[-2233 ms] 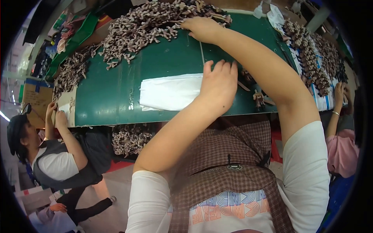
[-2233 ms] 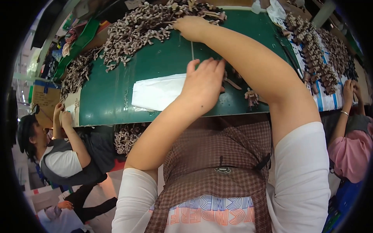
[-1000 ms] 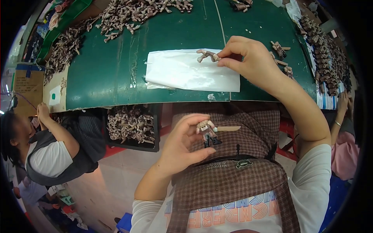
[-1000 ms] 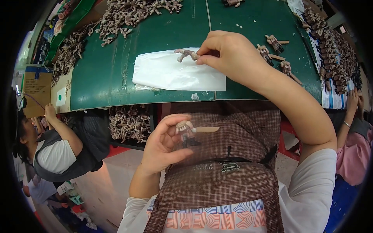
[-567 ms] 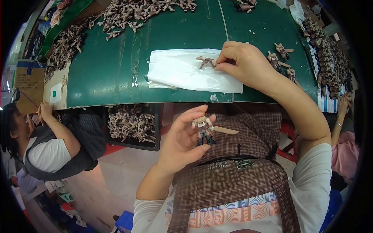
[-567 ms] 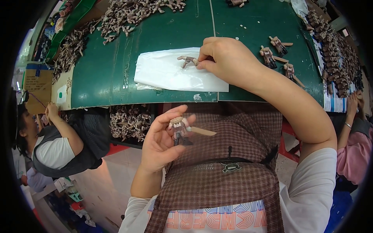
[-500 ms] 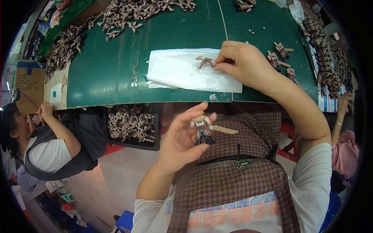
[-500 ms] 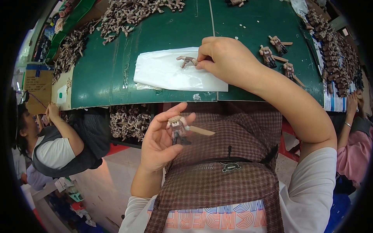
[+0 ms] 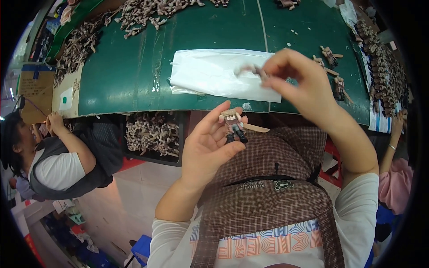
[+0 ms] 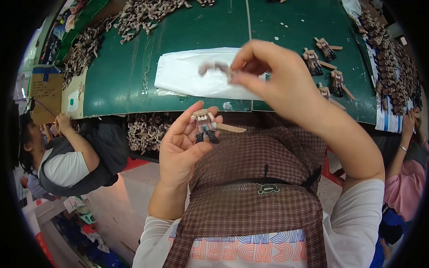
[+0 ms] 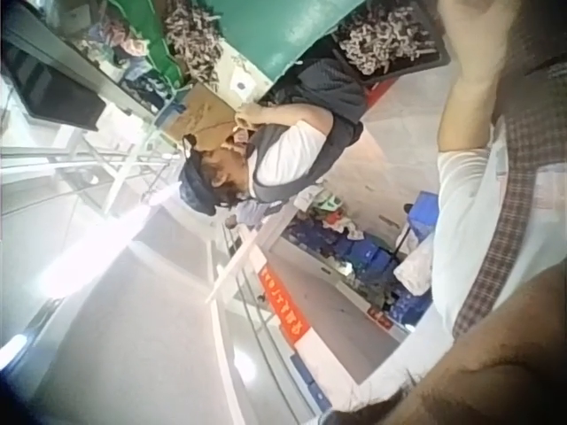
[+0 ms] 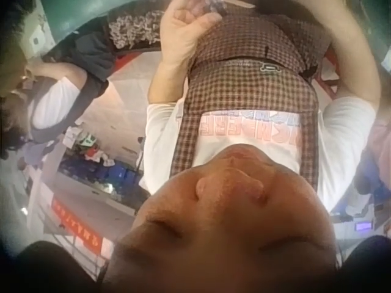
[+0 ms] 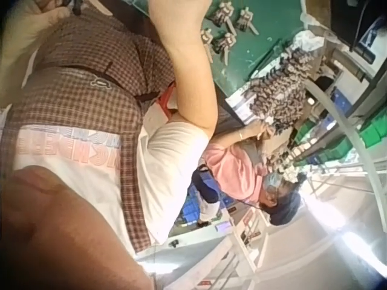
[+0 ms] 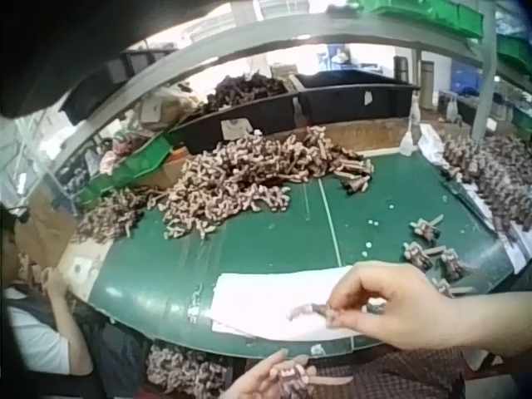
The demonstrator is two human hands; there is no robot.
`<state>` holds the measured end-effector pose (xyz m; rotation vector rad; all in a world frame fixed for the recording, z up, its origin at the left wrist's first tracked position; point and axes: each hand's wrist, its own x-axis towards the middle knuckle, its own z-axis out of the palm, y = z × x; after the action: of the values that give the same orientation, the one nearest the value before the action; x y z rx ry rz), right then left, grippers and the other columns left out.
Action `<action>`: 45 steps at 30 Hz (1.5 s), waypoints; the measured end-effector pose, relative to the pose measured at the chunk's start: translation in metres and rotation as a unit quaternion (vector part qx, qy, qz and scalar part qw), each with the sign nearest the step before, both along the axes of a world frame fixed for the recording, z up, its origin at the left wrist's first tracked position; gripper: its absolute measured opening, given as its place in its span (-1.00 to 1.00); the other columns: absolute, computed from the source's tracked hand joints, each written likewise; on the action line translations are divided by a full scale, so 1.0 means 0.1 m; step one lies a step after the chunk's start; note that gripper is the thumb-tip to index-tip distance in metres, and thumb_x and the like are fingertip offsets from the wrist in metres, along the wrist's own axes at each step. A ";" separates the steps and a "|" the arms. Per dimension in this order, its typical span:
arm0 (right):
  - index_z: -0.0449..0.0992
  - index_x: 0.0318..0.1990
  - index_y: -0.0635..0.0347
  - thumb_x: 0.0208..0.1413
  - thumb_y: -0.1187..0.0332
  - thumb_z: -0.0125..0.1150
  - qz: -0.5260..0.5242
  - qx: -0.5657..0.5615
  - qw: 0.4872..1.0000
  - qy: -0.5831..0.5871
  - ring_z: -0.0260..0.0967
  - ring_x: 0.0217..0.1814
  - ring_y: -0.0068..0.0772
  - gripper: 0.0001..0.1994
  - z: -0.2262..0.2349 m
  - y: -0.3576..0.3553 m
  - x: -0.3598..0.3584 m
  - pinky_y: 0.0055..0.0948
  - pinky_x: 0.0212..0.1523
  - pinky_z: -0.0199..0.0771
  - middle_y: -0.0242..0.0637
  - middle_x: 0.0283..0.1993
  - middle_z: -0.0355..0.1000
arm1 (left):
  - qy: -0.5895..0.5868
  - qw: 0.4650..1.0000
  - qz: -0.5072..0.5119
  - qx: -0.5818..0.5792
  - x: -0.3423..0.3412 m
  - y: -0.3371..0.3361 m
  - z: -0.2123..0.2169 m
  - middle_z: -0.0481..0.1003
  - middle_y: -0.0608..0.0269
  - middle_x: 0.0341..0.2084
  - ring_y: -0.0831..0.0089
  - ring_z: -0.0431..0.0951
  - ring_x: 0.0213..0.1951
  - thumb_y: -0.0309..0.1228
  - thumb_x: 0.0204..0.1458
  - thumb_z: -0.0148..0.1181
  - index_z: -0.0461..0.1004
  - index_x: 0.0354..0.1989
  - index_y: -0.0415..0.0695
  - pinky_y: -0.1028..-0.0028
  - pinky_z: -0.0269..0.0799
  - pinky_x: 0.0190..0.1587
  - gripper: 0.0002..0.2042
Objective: The person attaches parts onto small toy figures by hand, arranges the assembled figures on the table, and applies liquid from a squeeze bottle onto them.
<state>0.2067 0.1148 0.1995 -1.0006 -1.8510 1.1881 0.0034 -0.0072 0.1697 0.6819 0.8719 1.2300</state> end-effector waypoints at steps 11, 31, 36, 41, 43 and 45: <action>0.53 -0.33 0.20 -0.23 0.55 0.39 0.117 0.256 0.958 -0.058 0.49 -0.22 -0.24 -0.76 0.03 -0.53 0.17 -0.39 -0.30 0.52 -0.25 -0.18 0.47 | 0.102 0.990 -0.073 0.059 0.11 -0.05 0.14 0.24 0.05 0.26 0.29 0.35 0.22 -0.80 -0.06 0.25 0.05 0.38 -0.22 0.35 0.40 0.21 -0.21; 0.54 -0.34 0.29 -0.24 0.51 0.31 0.091 0.328 0.939 -0.059 0.47 -0.36 -0.22 -0.78 0.00 -0.66 0.22 -0.38 -0.39 0.47 -0.16 -0.23 0.47 | -0.047 0.989 -0.082 0.115 0.11 -0.08 -0.04 0.21 0.00 0.29 0.23 0.34 0.24 -0.43 0.09 0.27 0.10 0.34 -0.31 0.35 0.35 0.22 -0.33; 0.54 -0.27 0.29 -0.21 0.50 0.31 0.098 0.317 0.941 -0.064 0.48 -0.32 -0.21 -0.75 0.05 -0.66 0.20 -0.38 -0.36 0.49 -0.15 -0.20 0.47 | 0.041 0.989 -0.024 0.143 0.14 -0.07 -0.12 0.38 -0.09 0.15 0.18 0.46 0.14 -0.30 0.21 0.12 0.25 0.24 -0.37 0.29 0.40 0.17 -0.49; 0.58 -0.23 0.26 -0.12 0.54 0.38 0.094 0.266 0.956 -0.082 0.54 -0.27 -0.25 -0.77 0.05 -0.60 0.13 -0.46 -0.33 0.54 -0.19 -0.17 0.53 | -0.007 0.998 0.031 0.056 0.18 -0.04 -0.12 0.41 -0.10 0.12 0.19 0.49 0.10 -0.26 0.20 0.14 0.25 0.26 -0.33 0.31 0.41 0.16 -0.47; 0.58 -0.20 0.26 -0.11 0.54 0.38 0.079 0.267 0.957 -0.079 0.54 -0.28 -0.25 -0.75 0.00 -0.62 0.11 -0.45 -0.34 0.53 -0.19 -0.19 0.53 | -0.017 0.999 0.034 0.035 0.20 -0.04 -0.09 0.42 -0.10 0.11 0.20 0.48 0.11 -0.26 0.20 0.13 0.25 0.25 -0.33 0.32 0.40 0.17 -0.47; 0.58 -0.17 0.25 -0.11 0.54 0.38 0.065 0.267 0.958 -0.075 0.53 -0.28 -0.26 -0.72 -0.07 -0.63 0.10 -0.44 -0.35 0.53 -0.19 -0.20 0.53 | -0.018 0.999 0.045 0.003 0.22 -0.04 -0.09 0.43 -0.07 0.11 0.26 0.47 0.11 -0.26 0.22 0.11 0.26 0.26 -0.31 0.35 0.40 0.16 -0.49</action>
<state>0.2164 0.0518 0.1930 -0.6819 -2.2209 0.6269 0.0251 -0.0111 0.1604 0.6295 0.8778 1.3207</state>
